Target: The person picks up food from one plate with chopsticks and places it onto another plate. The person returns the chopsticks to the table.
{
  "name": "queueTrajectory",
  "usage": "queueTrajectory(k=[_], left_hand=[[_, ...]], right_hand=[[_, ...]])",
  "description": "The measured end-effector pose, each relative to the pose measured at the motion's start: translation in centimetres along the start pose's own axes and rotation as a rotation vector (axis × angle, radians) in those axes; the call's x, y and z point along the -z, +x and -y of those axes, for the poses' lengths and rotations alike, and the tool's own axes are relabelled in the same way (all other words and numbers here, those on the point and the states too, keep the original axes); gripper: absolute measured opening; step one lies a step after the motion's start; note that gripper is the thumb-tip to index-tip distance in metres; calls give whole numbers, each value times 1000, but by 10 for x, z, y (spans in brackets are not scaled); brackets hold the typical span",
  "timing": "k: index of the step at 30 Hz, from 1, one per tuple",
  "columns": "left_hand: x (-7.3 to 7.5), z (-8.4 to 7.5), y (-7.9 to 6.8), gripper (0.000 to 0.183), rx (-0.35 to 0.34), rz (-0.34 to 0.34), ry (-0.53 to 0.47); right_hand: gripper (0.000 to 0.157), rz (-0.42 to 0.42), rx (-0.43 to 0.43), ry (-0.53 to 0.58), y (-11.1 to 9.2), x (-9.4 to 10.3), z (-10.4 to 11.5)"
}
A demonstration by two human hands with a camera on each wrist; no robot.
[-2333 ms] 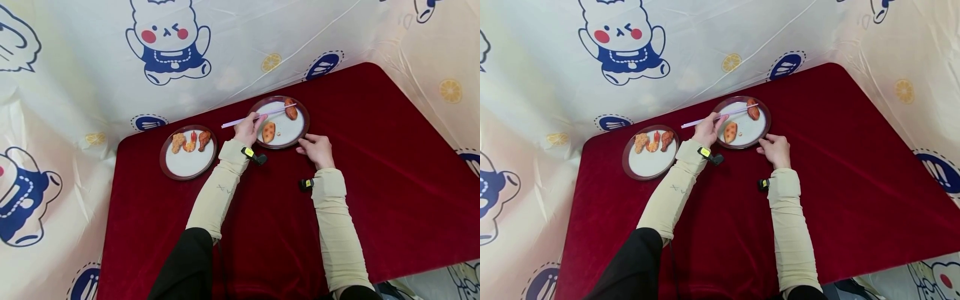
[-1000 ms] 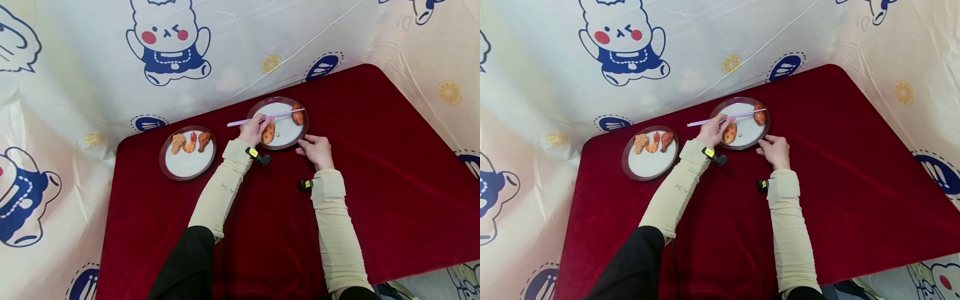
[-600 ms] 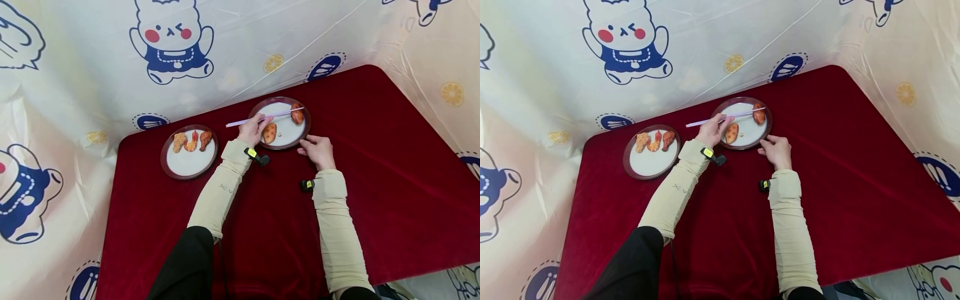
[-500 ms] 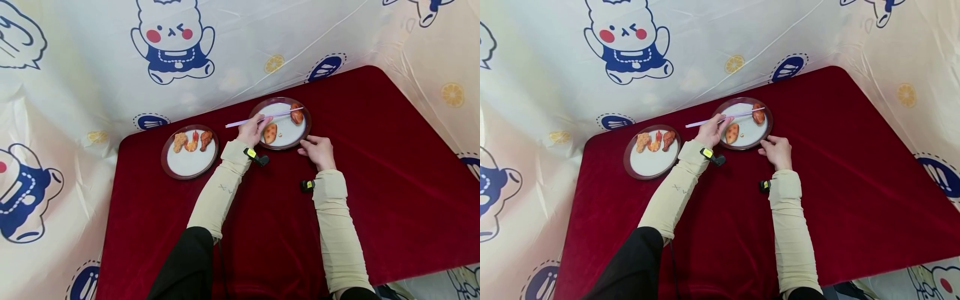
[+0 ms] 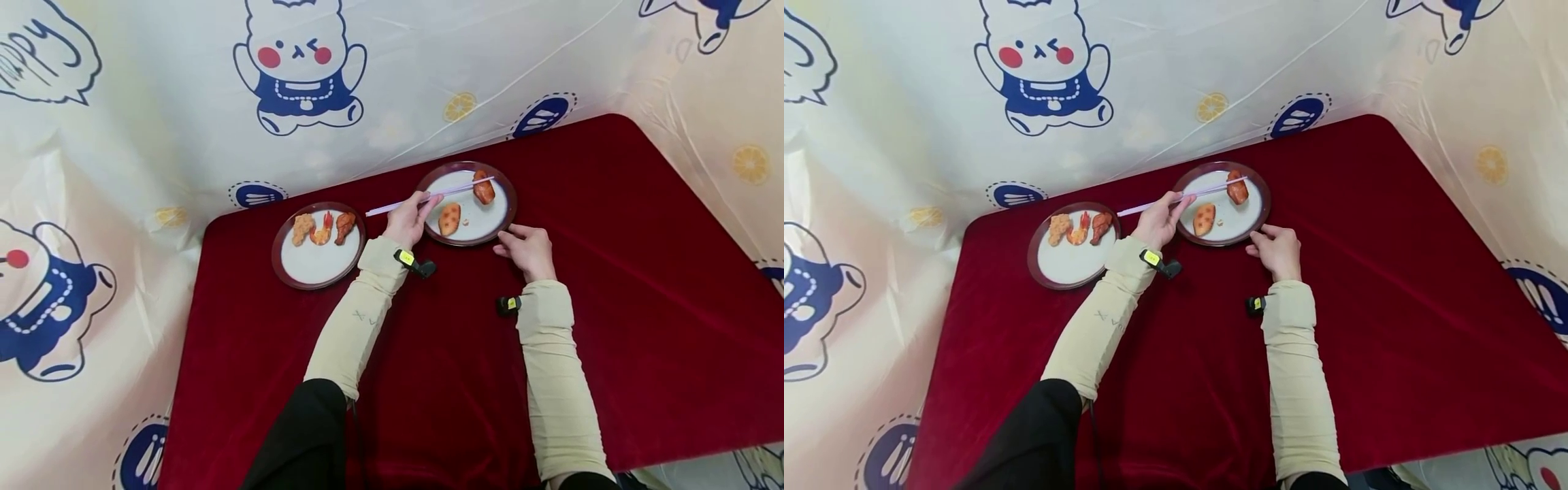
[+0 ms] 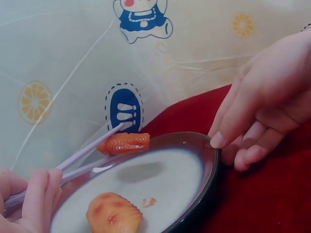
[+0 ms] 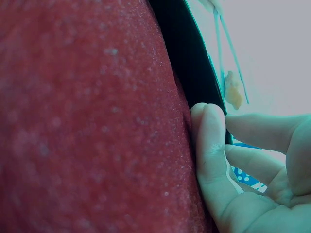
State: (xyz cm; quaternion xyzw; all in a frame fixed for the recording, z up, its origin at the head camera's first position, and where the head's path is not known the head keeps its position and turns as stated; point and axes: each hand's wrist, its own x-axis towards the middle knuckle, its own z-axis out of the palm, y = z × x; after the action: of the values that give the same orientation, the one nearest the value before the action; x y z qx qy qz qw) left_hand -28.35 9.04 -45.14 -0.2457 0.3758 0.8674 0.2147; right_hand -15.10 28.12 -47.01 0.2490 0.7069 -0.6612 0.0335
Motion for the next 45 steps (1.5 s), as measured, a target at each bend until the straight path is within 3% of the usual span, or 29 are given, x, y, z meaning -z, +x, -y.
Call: queueTrajectory(k=[26,30,35,45], left_hand=[[27,-19,-35,43,-89,17,12],[32,-24,-41,35,-92,14,-1],[41,-31,-50,10,-102,10,-12],[67,-48,-66,18,-113,10,-40]], right_hand=[[50,4,1,17,-7,-2,4],[51,15,-2,41,-7,-2,5],[53,24,-15,68,-7,-3,6],[53,37,-7,124,-11,-4,6]])
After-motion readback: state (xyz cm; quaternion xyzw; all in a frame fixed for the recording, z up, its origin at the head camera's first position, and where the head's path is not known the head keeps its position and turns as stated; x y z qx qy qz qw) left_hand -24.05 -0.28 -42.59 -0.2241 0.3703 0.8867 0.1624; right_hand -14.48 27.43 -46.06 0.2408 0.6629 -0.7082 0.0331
